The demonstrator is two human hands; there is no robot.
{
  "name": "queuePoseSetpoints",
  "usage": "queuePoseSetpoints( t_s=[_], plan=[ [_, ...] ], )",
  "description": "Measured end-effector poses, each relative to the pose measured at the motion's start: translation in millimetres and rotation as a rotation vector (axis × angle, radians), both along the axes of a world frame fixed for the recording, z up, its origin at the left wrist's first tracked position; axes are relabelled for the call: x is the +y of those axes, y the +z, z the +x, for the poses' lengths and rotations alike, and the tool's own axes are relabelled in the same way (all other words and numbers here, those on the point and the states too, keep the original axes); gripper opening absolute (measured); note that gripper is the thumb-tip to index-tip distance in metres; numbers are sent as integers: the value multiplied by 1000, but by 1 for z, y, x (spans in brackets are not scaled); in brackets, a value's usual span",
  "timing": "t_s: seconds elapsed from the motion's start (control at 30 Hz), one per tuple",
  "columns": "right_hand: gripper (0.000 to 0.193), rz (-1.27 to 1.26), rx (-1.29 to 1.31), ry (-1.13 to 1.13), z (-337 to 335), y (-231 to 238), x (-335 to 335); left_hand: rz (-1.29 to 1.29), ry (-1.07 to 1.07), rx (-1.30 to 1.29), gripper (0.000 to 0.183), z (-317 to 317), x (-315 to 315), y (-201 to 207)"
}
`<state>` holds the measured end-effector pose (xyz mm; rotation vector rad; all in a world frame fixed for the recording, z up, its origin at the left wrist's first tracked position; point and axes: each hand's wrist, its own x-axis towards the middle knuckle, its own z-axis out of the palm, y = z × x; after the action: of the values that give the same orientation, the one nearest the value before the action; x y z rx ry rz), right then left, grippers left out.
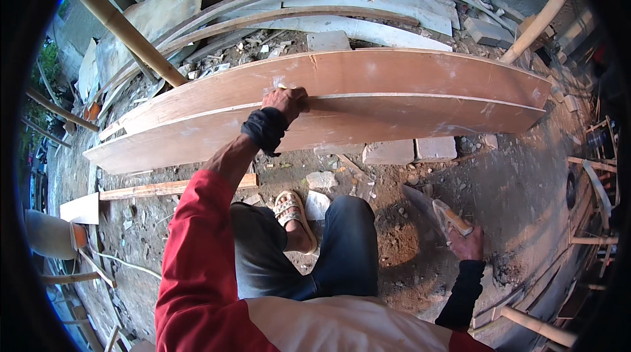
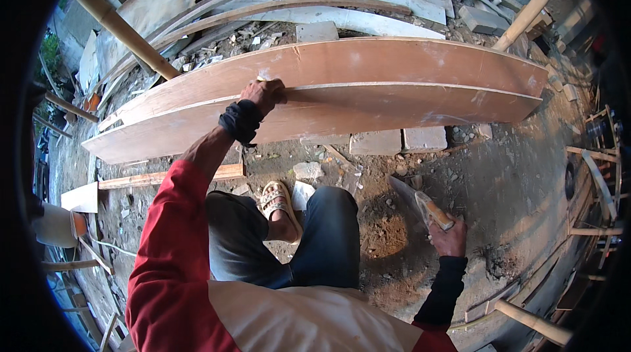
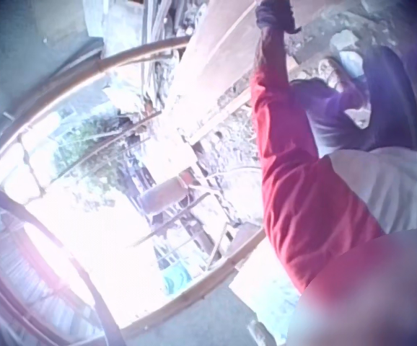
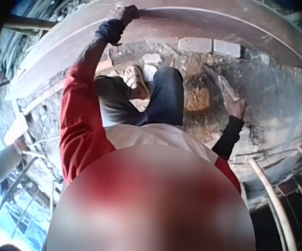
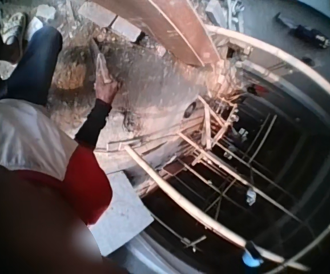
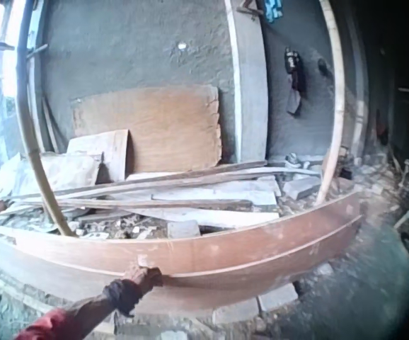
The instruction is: The person measures a wooden board with a tape measure, marks it with a pencil, and then uses a hand saw to cut the board along the marked line.
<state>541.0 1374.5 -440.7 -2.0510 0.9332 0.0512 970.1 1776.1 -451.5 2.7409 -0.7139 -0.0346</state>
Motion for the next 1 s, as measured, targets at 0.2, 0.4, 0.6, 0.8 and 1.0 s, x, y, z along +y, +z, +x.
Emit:
queuePoseSetpoints(
  t_s=[0.2, 0.4, 0.6, 0.8, 1.0],
  plan=[
    [34, -10, -35, -63, -32, -21, 24, -6, -11, -61, 23, 22, -28, -29],
    [42, -186, -119, -128, -58, -45, 46, -52, -117, 84, 23, 42, 4, -95],
    [41, -250, -142, -22, -55, -55, 49, -56, -211, 137, 20, 44, -5, -83],
    [43, -253, -117, 39, -40, -56, 39, 124, -115, -50, 25, 35, -18, -82],
    [33, -342, -326, -97, -35, -57, 35, -67, -218, -39, 24, 5, -6, -81]
  ],
)
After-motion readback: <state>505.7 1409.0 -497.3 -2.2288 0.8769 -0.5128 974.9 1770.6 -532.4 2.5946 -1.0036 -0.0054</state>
